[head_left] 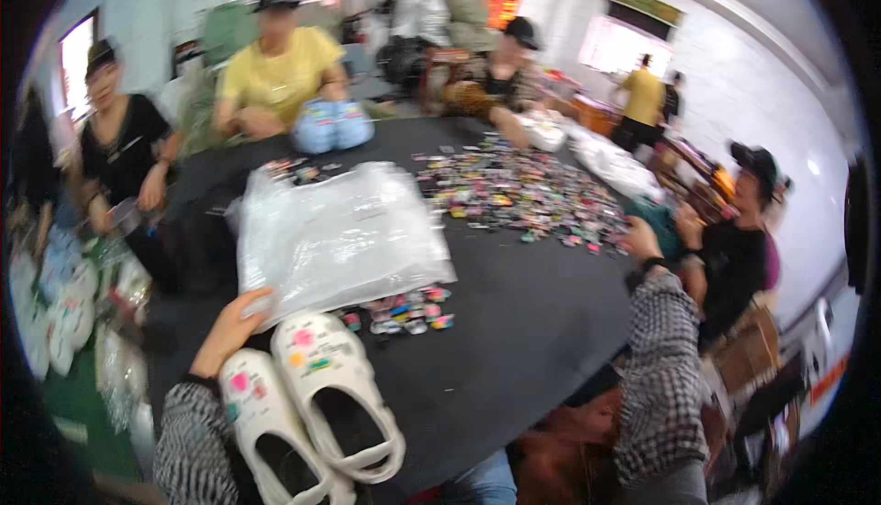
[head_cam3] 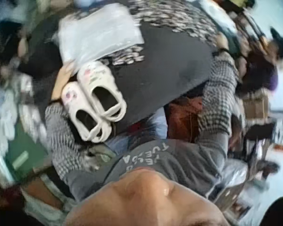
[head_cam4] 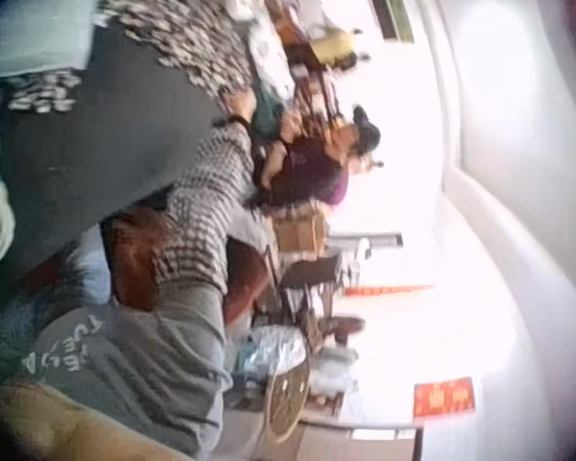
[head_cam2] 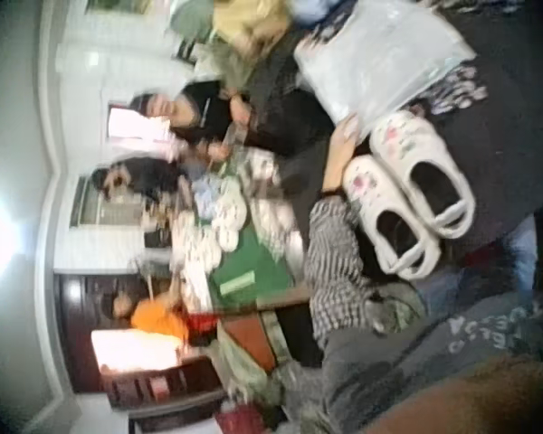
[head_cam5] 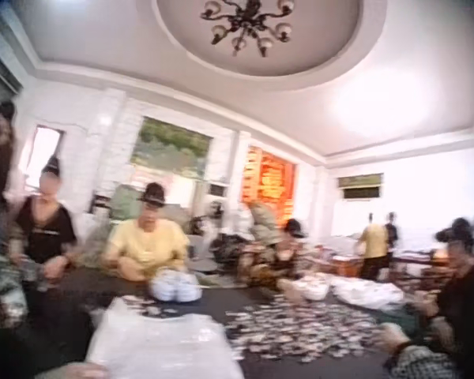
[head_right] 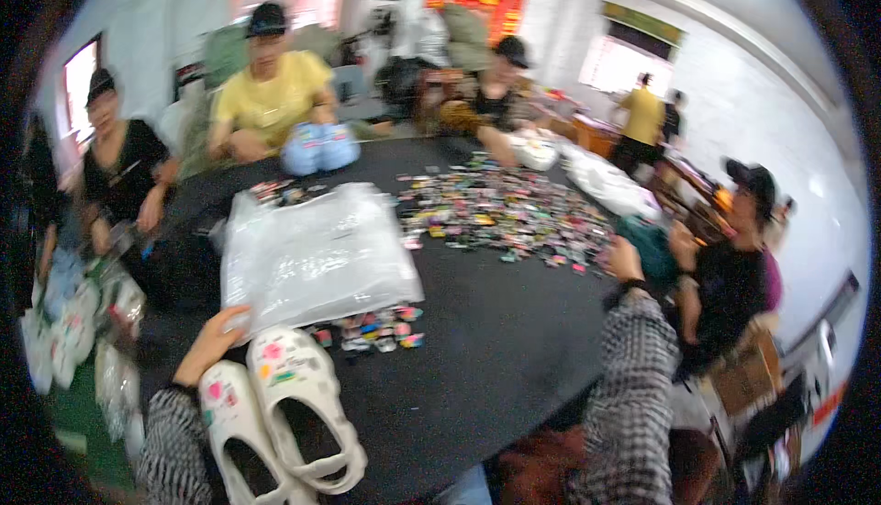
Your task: Attaching decorative charms to the holes of foam clogs.
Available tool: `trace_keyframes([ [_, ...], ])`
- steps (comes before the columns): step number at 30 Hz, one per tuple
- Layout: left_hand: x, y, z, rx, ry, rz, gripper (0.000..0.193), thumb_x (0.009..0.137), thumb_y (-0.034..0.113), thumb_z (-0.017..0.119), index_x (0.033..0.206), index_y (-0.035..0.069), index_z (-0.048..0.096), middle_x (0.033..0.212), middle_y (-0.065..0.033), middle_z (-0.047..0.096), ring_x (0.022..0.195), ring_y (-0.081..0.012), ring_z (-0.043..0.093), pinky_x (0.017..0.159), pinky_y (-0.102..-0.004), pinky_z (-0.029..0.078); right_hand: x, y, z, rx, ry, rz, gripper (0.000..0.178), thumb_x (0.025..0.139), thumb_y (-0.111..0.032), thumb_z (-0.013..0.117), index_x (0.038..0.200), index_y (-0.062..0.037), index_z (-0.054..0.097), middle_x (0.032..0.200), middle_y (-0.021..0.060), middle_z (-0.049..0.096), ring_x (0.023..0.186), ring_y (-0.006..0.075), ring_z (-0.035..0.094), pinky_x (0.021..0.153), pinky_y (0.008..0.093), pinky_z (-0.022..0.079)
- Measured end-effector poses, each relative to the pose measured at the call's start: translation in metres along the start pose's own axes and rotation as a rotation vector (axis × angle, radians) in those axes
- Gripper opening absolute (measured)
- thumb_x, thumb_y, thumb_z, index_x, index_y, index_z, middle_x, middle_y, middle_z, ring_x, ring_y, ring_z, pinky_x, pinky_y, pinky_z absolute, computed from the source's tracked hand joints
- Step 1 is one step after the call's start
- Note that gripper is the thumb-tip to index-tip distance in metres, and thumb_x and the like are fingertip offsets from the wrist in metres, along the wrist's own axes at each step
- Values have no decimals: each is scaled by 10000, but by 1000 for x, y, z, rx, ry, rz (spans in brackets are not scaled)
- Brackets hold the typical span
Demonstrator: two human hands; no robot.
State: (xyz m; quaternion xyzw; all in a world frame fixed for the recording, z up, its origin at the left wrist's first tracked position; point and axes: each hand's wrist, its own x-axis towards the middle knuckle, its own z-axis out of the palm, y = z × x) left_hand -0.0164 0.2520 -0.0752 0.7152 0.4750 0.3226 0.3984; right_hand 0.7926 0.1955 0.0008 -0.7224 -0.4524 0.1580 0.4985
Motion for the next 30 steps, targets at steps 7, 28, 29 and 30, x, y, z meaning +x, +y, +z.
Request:
trace_keyframes([
  [7, -9, -13, -12, 79, 53, -46, 463, 799, -3, 539, 1261, 0, 560, 1273, -150, 578, 1223, -234, 505, 1050, -299, 343, -11, -41, 39, -194, 248, 198, 533, 831, -43, 544, 1351, 8, 442, 1231, 306, 552, 1094, 436, 574, 937, 441, 483],
  [28, -2, -3, -5, 69, 7, -228, 467, 819, -16, 491, 1279, 5, 572, 1274, -128, 575, 1143, -216, 542, 1003, -292, 391, 30, 25, -25, -674, 311, 134, 339, 876, -193, 541, 1182, -65, 616, 1242, 275, 547, 1122, 441, 560, 954, 484, 461],
  [29, -3, -4, -6, 137, 19, -173, 439, 831, -16, 500, 1260, -1, 592, 1229, -128, 605, 1109, -209, 556, 967, -279, 413, 26, 20, -15, -716, 313, 91, 281, 863, -178, 551, 1085, -46, 660, 1117, 248, 621, 1056, 410, 605, 910, 468, 493],
  [30, -5, -3, -8, 133, 16, -166, 428, 835, -14, 499, 1249, -1, 605, 1255, -135, 602, 1131, -212, 552, 983, -282, 404, 22, 14, -7, -583, 240, 144, 290, 829, -92, 543, 1081, -13, 664, 1043, 226, 656, 936, 355, 655, 756, 417, 539],
])
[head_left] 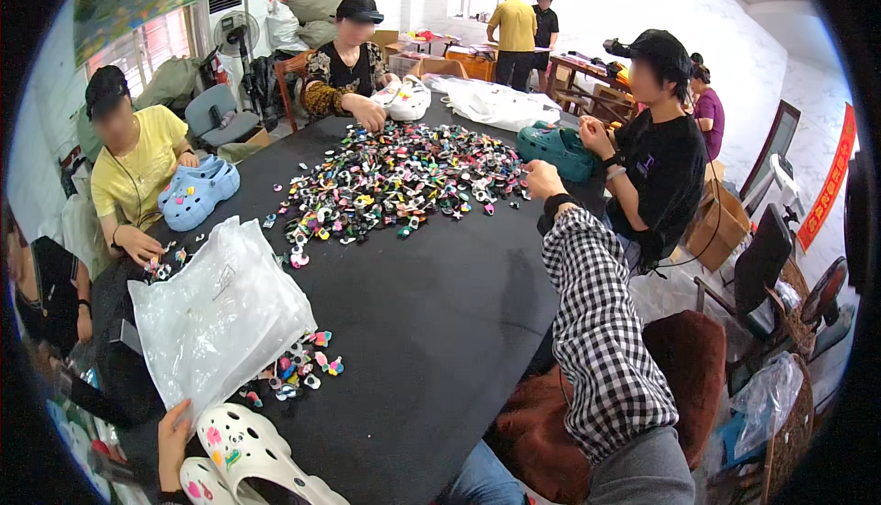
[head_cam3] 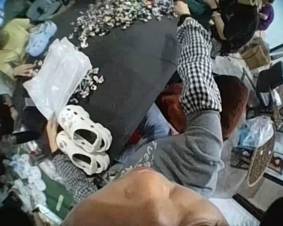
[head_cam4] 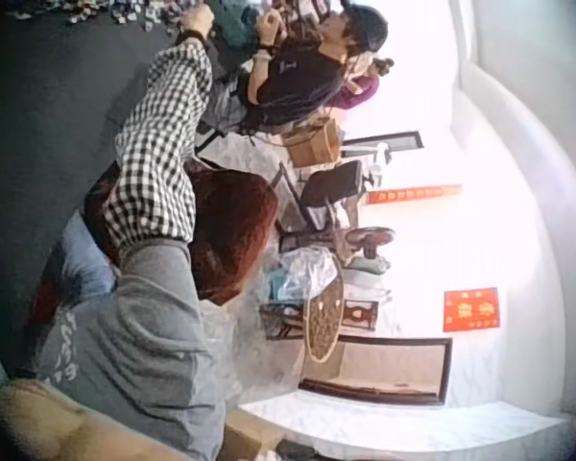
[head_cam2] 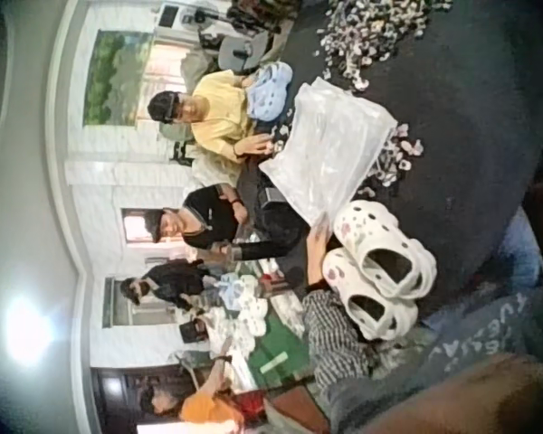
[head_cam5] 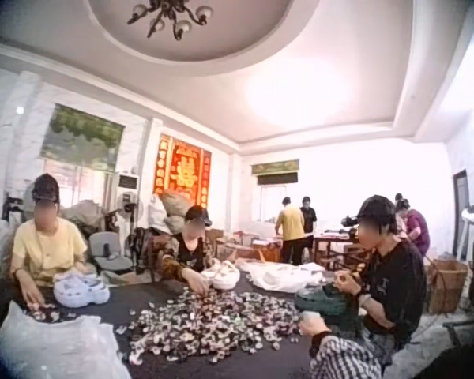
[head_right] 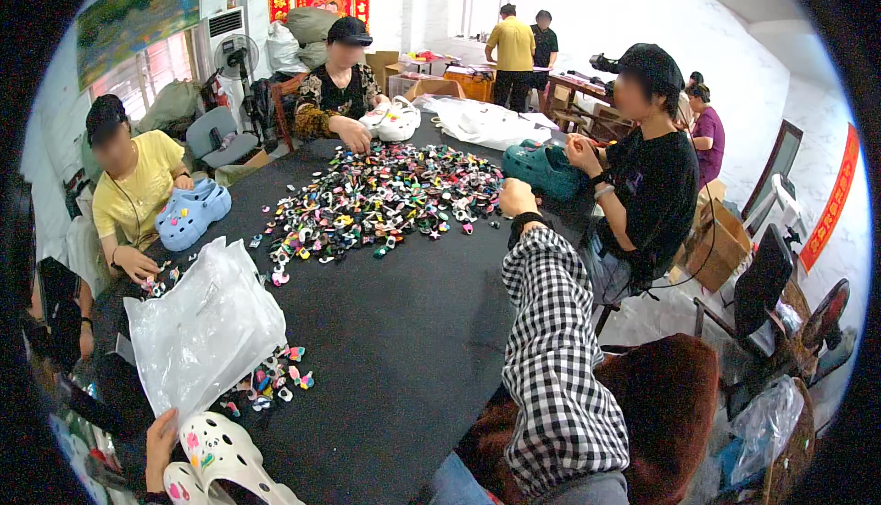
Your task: Attaching decorative charms to the holes of foam clogs.
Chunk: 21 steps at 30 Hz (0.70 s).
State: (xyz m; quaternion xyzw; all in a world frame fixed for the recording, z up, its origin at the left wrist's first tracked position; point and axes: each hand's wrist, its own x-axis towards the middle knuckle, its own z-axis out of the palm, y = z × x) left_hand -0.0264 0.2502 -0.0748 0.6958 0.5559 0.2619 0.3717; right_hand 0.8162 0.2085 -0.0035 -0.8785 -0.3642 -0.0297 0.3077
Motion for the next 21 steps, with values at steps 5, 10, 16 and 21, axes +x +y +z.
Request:
trace_keyframes([
  [5, 5, -7, 1, -115, -30, 43, 423, 844, -2, 500, 1256, -3, 597, 1281, -128, 597, 1169, -196, 540, 1015, -288, 388, -1, -29, 16, 140, -233, -362, 214, 814, -100, 573, 961, -32, 712, 907, 155, 695, 844, 273, 679, 712, 363, 566],
  [10, -2, -12, -10, -31, -38, 95, 353, 910, 82, 494, 1227, -19, 611, 1269, -130, 609, 1186, -205, 541, 1030, -297, 377, -76, -189, 27, 675, -485, -361, 217, 816, -40, 519, 929, 2, 699, 881, 68, 693, 797, 150, 639, 697, 288, 520],
  [16, -4, -15, -12, -91, -48, 119, 361, 905, 79, 496, 1236, -22, 601, 1237, -132, 632, 1161, -206, 560, 1029, -293, 374, -193, -340, 59, 565, -436, -969, 255, 850, -19, 464, 1003, 38, 659, 844, 126, 687, 787, 225, 655, 710, 329, 511],
  [21, 7, 0, 2, -81, -124, 184, 373, 920, 89, 516, 1276, -10, 574, 1279, -119, 606, 1171, -197, 547, 1030, -283, 381, -279, -381, 102, 293, -342, -1299, 346, 882, -106, 504, 1217, -82, 584, 1226, 183, 591, 932, 360, 646, 789, 441, 529],
])
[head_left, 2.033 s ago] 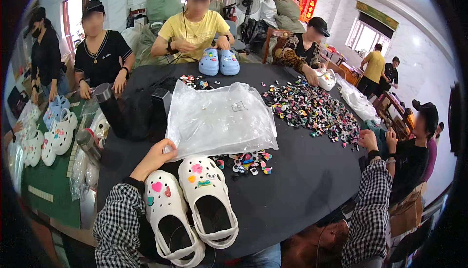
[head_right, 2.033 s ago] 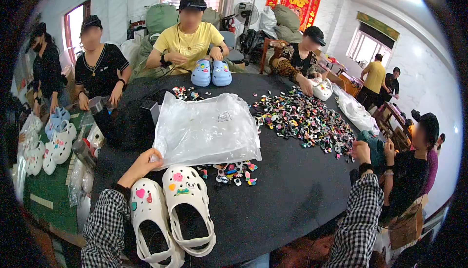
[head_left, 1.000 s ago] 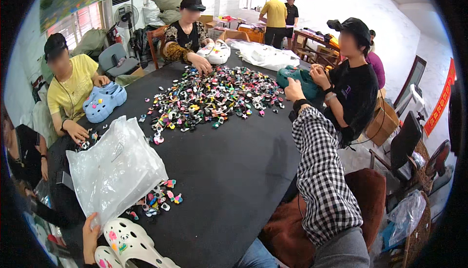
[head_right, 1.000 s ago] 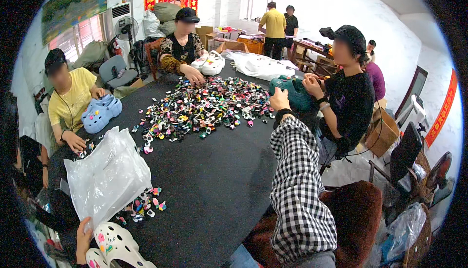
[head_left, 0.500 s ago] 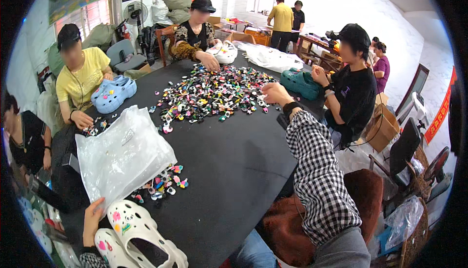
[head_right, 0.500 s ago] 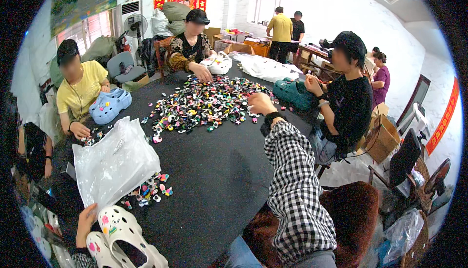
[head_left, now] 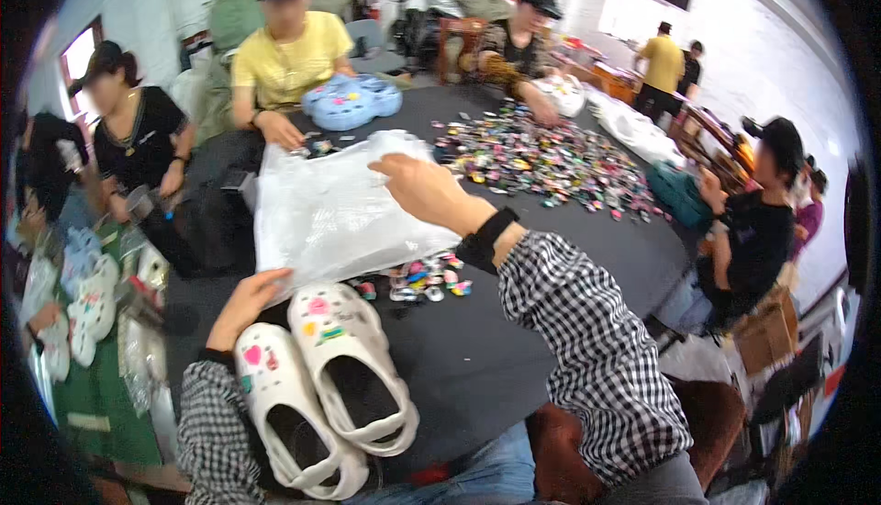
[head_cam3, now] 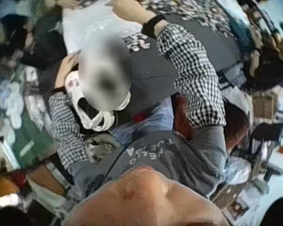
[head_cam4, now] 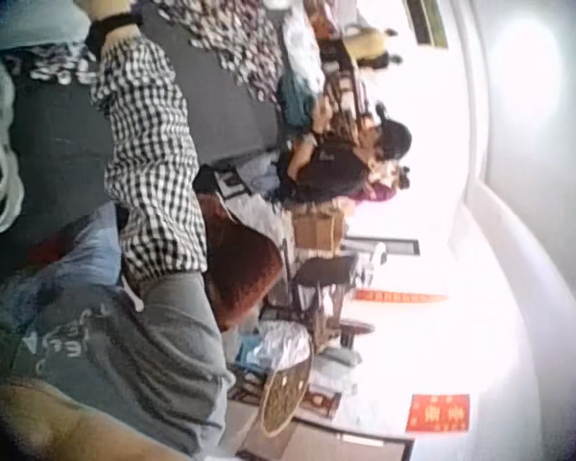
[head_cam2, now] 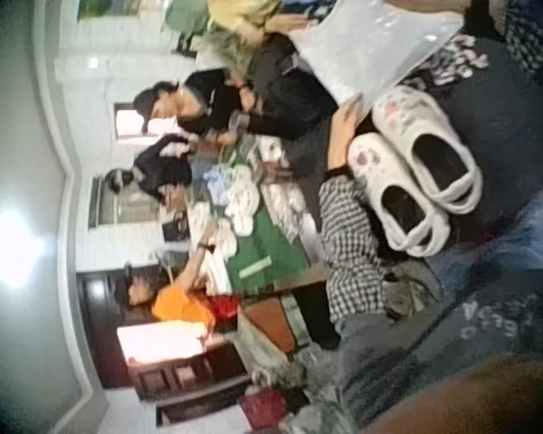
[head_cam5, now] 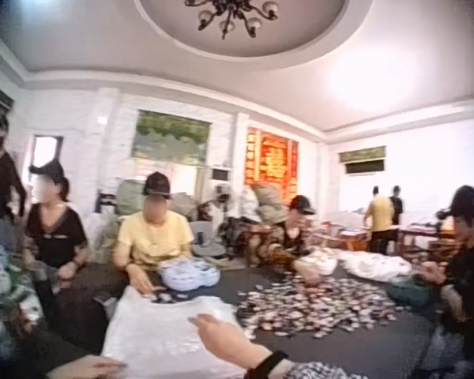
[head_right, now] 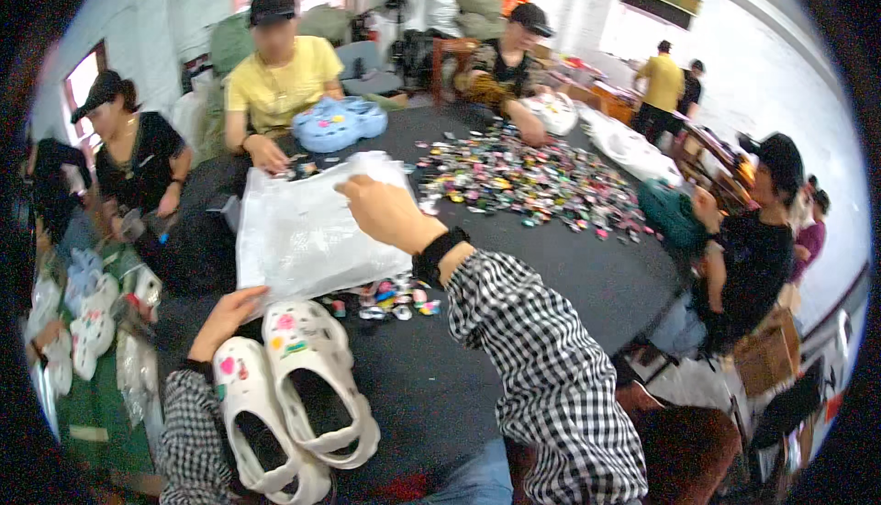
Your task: Attaching decorative charms to the holes of foam clogs.
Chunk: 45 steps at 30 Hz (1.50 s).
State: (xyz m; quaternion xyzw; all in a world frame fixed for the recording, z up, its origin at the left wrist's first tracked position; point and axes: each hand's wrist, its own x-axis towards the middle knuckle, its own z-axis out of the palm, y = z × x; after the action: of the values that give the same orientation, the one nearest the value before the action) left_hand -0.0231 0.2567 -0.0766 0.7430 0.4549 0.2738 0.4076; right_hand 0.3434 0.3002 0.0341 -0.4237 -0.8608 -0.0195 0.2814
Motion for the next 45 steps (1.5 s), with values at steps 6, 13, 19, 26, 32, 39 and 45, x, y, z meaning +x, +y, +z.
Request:
trace_keyframes([
  [6, -1, -7, 3, -15, 33, -32, 377, 935, 51, 507, 1308, 22, 557, 1323, -126, 575, 1201, -214, 535, 1046, -308, 374, -20, -9, 73, -259, -283, 76, 409, 898, -229, 570, 1300, -182, 512, 1251, 167, 556, 906, 328, 665, 717, 451, 545],
  [13, -5, -7, -1, -63, 68, -47, 408, 913, 22, 524, 1319, 54, 555, 1324, -143, 575, 1208, -225, 536, 1037, -299, 382, -71, 36, 80, -220, -188, 215, 304, 936, -299, 489, 1209, -194, 568, 1270, 132, 563, 954, 339, 662, 755, 477, 541],
  [19, -5, 8, 0, -12, 69, -38, 408, 895, 22, 538, 1302, 41, 564, 1306, -150, 587, 1191, -213, 545, 1016, -291, 393, -86, 63, 72, -151, -154, 412, 283, 934, -351, 495, 1162, -202, 571, 1260, 153, 552, 974, 398, 636, 817, 484, 528],
  [26, -5, -8, 0, -69, 87, -77, 452, 866, -14, 506, 1316, 4, 543, 1316, -139, 575, 1191, -213, 537, 1019, -285, 388, -87, 64, 90, 90, -12, 515, 357, 900, -319, 551, 1216, -166, 614, 1375, 191, 489, 1113, 402, 584, 924, 469, 491],
  [32, 2, -7, 2, -35, 72, -35, 460, 848, -35, 492, 1302, -2, 551, 1309, -144, 582, 1207, -222, 534, 1035, -281, 373, -81, 57, 71, 156, 269, 483, 288, 874, -145, 580, 1153, -106, 642, 1315, 170, 537, 1101, 367, 584, 928, 426, 479],
  [39, -7, -23, -7, -14, 89, -36, 452, 854, -41, 502, 1301, 4, 555, 1304, -134, 583, 1209, -202, 523, 1033, -283, 372, -59, -13, 59, 188, 322, 197, 175, 888, -111, 557, 1046, -98, 633, 1191, 95, 596, 878, 351, 652, 765, 449, 531],
  [45, 4, -7, -2, -29, 22, -31, 476, 869, -29, 491, 1343, 13, 521, 1344, -141, 551, 1207, -204, 518, 1036, -290, 383, -84, 12, 77, -26, 5, 184, 163, 871, -114, 526, 972, -90, 652, 1049, 124, 644, 830, 351, 655, 734, 453, 534],
])
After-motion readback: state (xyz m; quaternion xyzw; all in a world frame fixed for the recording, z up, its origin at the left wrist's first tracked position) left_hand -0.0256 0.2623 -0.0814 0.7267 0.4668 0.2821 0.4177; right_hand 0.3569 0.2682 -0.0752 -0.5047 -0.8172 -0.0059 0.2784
